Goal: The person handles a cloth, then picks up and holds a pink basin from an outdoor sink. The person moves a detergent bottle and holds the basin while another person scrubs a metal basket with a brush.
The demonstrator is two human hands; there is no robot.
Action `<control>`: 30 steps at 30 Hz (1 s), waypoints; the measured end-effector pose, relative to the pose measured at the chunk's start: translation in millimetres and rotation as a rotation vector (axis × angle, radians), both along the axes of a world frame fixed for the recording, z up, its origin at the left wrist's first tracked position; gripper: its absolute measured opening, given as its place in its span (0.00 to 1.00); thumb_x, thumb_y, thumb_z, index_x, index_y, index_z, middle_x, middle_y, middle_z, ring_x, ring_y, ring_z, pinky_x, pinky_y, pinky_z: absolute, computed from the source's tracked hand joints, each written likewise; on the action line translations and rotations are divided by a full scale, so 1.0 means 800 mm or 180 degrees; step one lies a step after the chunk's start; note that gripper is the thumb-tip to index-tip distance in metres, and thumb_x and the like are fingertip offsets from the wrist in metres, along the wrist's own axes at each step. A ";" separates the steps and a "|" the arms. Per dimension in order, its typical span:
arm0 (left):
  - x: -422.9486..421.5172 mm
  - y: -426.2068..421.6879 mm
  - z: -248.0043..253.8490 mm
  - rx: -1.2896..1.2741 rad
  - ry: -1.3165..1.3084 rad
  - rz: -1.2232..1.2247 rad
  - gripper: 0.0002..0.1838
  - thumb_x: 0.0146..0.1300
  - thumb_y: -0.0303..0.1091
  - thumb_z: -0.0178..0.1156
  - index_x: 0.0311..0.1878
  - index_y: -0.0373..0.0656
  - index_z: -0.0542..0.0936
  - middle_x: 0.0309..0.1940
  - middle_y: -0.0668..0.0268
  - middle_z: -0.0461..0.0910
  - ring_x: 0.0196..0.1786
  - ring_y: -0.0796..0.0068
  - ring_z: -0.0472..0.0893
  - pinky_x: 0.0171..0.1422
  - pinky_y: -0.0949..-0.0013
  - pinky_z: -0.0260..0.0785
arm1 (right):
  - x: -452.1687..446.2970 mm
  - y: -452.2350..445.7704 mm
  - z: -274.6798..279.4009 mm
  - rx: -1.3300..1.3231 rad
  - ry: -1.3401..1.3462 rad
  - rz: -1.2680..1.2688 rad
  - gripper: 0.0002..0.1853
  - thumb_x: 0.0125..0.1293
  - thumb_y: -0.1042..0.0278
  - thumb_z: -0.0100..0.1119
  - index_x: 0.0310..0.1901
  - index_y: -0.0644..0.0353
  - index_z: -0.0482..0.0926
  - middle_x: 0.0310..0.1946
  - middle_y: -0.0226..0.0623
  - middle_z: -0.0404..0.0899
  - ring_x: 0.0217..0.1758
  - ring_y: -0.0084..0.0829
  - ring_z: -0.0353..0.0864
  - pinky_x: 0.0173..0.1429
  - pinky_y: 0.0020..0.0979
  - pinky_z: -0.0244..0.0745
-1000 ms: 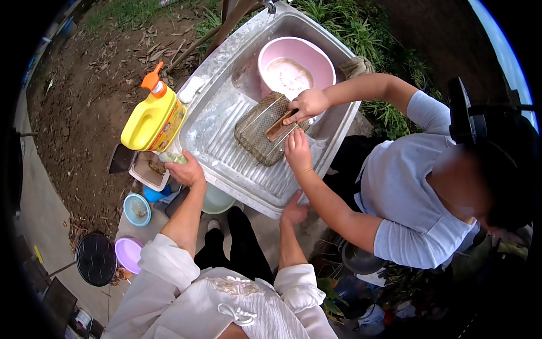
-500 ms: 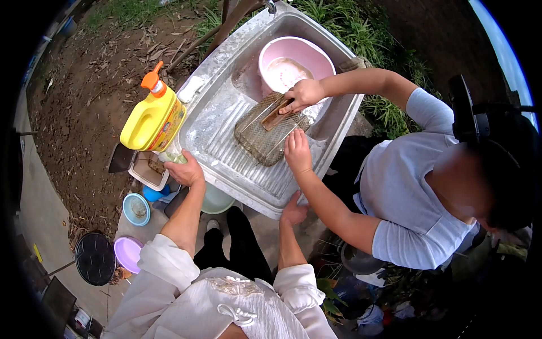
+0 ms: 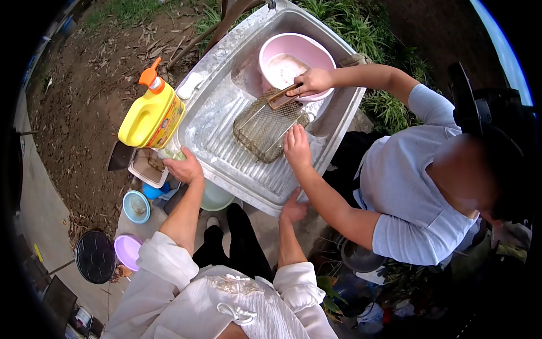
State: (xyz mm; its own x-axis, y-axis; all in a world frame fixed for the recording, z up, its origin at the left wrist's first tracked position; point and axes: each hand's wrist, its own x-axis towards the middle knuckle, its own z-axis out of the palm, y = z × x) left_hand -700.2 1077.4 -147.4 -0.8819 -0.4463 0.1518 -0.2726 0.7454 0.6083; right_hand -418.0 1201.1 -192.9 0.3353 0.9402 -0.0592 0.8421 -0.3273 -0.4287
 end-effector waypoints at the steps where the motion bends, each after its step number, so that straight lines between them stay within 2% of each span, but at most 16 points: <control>1: 0.000 0.000 0.001 -0.0003 -0.0003 0.0001 0.29 0.53 0.49 0.61 0.40 0.29 0.65 0.36 0.42 0.71 0.46 0.42 0.71 0.48 0.46 0.64 | -0.001 -0.001 0.001 0.0011 -0.0007 -0.0003 0.43 0.55 0.35 0.54 0.56 0.73 0.68 0.39 0.64 0.77 0.43 0.59 0.77 0.47 0.49 0.71; 9: 0.001 0.000 0.002 -0.0051 0.0011 -0.0012 0.29 0.53 0.49 0.61 0.40 0.29 0.65 0.36 0.42 0.71 0.46 0.42 0.71 0.47 0.45 0.64 | 0.003 0.001 -0.008 0.0329 0.0013 0.0184 0.44 0.54 0.34 0.54 0.54 0.74 0.69 0.39 0.64 0.77 0.43 0.58 0.77 0.47 0.48 0.71; 12: 0.000 0.000 0.001 -0.0032 -0.0021 -0.0021 0.29 0.53 0.49 0.61 0.39 0.29 0.65 0.35 0.42 0.71 0.46 0.42 0.71 0.47 0.45 0.64 | 0.000 0.001 0.000 -0.0032 -0.0179 -0.0065 0.43 0.55 0.33 0.54 0.53 0.75 0.69 0.38 0.63 0.77 0.42 0.58 0.77 0.48 0.48 0.71; 20: 0.000 0.000 -0.002 0.0001 0.0033 -0.0027 0.28 0.54 0.48 0.60 0.38 0.29 0.65 0.35 0.41 0.71 0.46 0.41 0.70 0.48 0.45 0.63 | -0.001 -0.001 0.002 0.0002 0.0019 -0.0055 0.45 0.55 0.34 0.54 0.54 0.78 0.67 0.41 0.65 0.76 0.45 0.58 0.76 0.51 0.47 0.70; 26: -0.001 -0.001 -0.004 0.0009 0.0001 -0.0017 0.29 0.54 0.48 0.60 0.41 0.27 0.65 0.36 0.40 0.71 0.46 0.41 0.71 0.50 0.46 0.63 | -0.016 -0.004 0.038 -0.0162 0.0118 -0.0148 0.48 0.55 0.34 0.54 0.57 0.81 0.64 0.45 0.67 0.74 0.49 0.58 0.75 0.54 0.46 0.69; 30: -0.001 -0.001 -0.003 0.0034 -0.0023 -0.0014 0.30 0.54 0.48 0.60 0.42 0.27 0.65 0.38 0.40 0.71 0.47 0.41 0.71 0.50 0.47 0.63 | -0.014 -0.004 0.030 0.0020 0.0049 -0.0159 0.46 0.55 0.35 0.54 0.54 0.80 0.66 0.42 0.67 0.75 0.47 0.59 0.75 0.52 0.48 0.69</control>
